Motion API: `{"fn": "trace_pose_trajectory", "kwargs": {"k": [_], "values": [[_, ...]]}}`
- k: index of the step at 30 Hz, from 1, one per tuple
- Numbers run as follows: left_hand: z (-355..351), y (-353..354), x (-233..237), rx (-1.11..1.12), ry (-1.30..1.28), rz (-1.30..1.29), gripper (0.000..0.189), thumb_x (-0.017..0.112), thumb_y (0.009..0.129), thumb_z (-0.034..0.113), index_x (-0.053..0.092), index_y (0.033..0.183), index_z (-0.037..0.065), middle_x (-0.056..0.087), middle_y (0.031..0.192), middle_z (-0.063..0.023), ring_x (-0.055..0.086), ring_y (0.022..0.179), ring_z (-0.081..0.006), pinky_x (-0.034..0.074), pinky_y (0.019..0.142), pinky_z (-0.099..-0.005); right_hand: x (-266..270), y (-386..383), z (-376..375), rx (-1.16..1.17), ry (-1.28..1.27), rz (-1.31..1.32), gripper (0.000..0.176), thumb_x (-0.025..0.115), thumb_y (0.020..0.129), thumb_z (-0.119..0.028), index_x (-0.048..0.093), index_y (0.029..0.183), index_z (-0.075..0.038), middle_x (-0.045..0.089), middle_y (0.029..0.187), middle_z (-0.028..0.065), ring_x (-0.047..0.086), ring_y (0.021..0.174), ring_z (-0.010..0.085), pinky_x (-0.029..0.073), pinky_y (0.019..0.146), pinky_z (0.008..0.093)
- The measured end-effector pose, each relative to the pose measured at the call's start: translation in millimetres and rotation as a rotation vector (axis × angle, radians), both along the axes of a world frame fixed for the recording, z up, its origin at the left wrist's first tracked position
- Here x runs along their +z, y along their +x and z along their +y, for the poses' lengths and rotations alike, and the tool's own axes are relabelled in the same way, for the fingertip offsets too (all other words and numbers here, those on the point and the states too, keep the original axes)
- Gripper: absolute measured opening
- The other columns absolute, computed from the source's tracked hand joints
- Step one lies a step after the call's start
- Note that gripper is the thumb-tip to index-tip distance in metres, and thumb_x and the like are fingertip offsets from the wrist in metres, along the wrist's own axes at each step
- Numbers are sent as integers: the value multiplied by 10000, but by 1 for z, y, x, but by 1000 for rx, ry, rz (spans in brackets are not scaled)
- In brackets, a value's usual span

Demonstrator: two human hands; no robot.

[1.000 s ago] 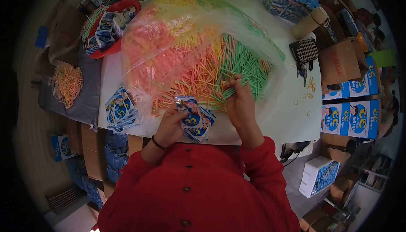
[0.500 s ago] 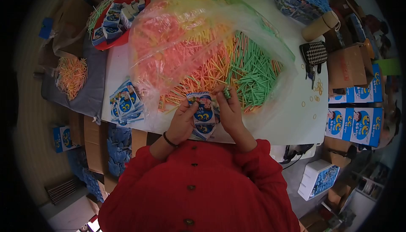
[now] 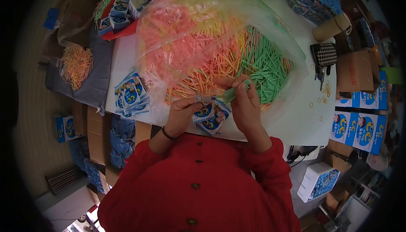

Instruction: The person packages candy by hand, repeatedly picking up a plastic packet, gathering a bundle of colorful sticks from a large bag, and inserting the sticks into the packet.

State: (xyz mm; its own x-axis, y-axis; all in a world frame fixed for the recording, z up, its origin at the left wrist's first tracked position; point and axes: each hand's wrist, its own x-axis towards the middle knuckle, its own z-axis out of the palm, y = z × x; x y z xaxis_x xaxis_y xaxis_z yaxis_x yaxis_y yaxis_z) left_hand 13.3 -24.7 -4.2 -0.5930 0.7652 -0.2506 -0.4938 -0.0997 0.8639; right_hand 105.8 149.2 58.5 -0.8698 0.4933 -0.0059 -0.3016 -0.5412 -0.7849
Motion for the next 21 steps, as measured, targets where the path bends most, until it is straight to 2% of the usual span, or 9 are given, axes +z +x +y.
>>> {"fn": "trace_pose_trajectory", "kwargs": {"k": [1, 3, 7, 9, 10, 12, 16, 18, 21], "values": [[2, 1, 3, -7, 2, -4, 173, 588, 893, -20, 683, 1036, -31, 702, 999, -84, 650, 920, -130, 509, 847, -257, 1, -1, -3, -7, 2, -4, 177, 374, 1032, -207, 457, 1041, -50, 615, 1135, 144, 559, 1109, 221, 412, 969, 352], [4, 1, 10, -69, -61, 95, 199, 609, 881, -20, 675, 1068, -29, 701, 986, -77, 643, 898, -114, 513, 822, -248, 2, -5, -7, 52, 267, 73, 179, 381, 1029, -235, 454, 1021, -72, 602, 1176, 159, 511, 1200, 265, 366, 1024, 392], [5, 2, 19, -83, 3, 133, 200, 620, 876, -15, 675, 1068, -29, 700, 975, -71, 639, 895, -107, 514, 817, -243, 1, -11, -12, 109, 170, 26, 164, 391, 1023, -246, 453, 1002, -95, 623, 1162, 162, 419, 1296, 304, 268, 1086, 449], [2, 2, 16, -87, -28, 156, 192, 616, 877, -20, 674, 1059, -36, 699, 971, -70, 638, 896, -107, 514, 812, -239, -7, -15, -5, 144, 558, 112, 137, 389, 1019, -218, 462, 1022, -102, 651, 1133, 153, 348, 1347, 302, 192, 1111, 472], [0, 2, 14, -87, -29, 154, 192, 616, 877, -20, 674, 1059, -36, 699, 971, -70, 638, 896, -107, 514, 812, -239, -7, -14, -2, 145, 557, 110, 137, 389, 1019, -218, 462, 1022, -102, 651, 1133, 153, 348, 1347, 302, 192, 1111, 472], [-3, 1, 9, -139, -7, 151, 211, 619, 892, 1, 656, 1097, -29, 692, 966, -27, 614, 883, -61, 503, 796, -211, -6, -13, 3, 234, 829, 11, 132, 396, 1017, -221, 436, 980, -101, 647, 1124, 182, 326, 1371, 274, 239, 1104, 447], [-3, 4, 3, -77, 2, 126, 192, 626, 890, 8, 660, 1073, -38, 691, 947, -23, 614, 863, -59, 504, 772, -212, -12, -5, -1, 320, 714, -38, 131, 395, 1013, -213, 438, 975, -96, 659, 1105, 173, 331, 1368, 279, 229, 1109, 446], [-3, 3, 3, -114, -14, 117, 188, 627, 890, 18, 662, 1065, -40, 694, 928, -28, 614, 836, -57, 502, 746, -210, -19, -2, -4, 266, 430, -31, 104, 398, 1010, -171, 479, 1009, -105, 668, 1132, 105, 367, 1330, 274, 162, 1115, 465], [-2, 1, 12, -176, -34, 234, 191, 619, 897, 31, 663, 1070, -35, 697, 921, -34, 614, 819, -57, 499, 732, -206, -23, -1, -2, 198, 242, -27, 94, 408, 1000, -148, 483, 1001, -92, 664, 1146, 96, 414, 1312, 278, 153, 1124, 461]]}}
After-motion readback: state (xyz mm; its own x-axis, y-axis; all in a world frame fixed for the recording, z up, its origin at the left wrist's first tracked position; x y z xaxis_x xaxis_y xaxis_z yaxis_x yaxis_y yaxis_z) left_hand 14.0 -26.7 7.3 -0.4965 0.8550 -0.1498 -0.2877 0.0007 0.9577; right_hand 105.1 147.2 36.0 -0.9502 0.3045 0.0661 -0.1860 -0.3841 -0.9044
